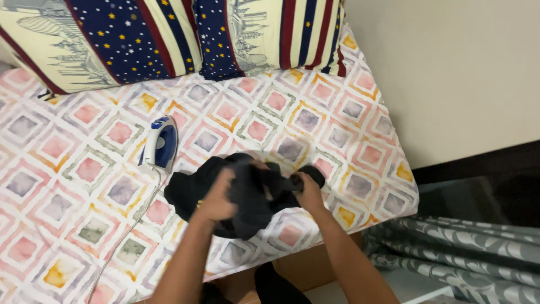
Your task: Ironing and folding a black t-shirt on a bed.
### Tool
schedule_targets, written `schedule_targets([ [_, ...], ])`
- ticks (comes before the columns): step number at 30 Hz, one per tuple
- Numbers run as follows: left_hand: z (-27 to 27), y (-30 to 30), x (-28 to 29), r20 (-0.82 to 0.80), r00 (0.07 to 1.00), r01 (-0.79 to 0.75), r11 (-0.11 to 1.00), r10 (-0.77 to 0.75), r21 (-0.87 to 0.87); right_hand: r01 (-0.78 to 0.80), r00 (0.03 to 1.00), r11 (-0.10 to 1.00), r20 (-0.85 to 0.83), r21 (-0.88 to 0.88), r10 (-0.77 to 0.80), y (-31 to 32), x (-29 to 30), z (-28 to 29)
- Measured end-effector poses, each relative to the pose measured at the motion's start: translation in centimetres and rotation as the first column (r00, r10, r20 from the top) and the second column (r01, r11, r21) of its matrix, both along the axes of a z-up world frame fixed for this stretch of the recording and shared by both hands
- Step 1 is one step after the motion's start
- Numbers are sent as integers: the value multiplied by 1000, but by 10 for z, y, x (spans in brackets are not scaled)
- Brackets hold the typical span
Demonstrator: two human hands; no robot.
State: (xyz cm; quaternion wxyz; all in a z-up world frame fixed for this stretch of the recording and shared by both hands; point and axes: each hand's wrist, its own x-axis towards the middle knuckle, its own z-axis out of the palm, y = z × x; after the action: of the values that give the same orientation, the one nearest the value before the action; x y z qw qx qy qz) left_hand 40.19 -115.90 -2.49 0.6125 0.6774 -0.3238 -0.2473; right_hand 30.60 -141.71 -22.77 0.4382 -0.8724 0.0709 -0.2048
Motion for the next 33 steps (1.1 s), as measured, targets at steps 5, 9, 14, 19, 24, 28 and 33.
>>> schedule_targets([
  [5,71,75,96,-146,989,-53,982,27,-182,197,856,927,-517,320,-3,-107,47,-31],
  [9,118,85,169,-165,940,-274,948,300,165,158,968,987,-196,1,-155,-239,104,9],
  [14,207,53,232,869,489,-619,671,-76,407,373,899,916,301,-149,-317,-297,129,222],
  [19,299,10,169,999,49,-654,756,-1,32,552,630,794,752,-255,-196,-300,76,357],
  [24,259,65,124,963,135,-574,811,232,-115,579,612,786,753,-217,-242,-289,10,346],
  [28,176,60,34,995,-94,-682,730,-17,-52,610,693,740,644,-284,-324,-267,-32,221],
  [33,-32,91,-23,830,555,-654,583,-62,481,456,890,854,160,-252,-428,-211,-92,-9],
])
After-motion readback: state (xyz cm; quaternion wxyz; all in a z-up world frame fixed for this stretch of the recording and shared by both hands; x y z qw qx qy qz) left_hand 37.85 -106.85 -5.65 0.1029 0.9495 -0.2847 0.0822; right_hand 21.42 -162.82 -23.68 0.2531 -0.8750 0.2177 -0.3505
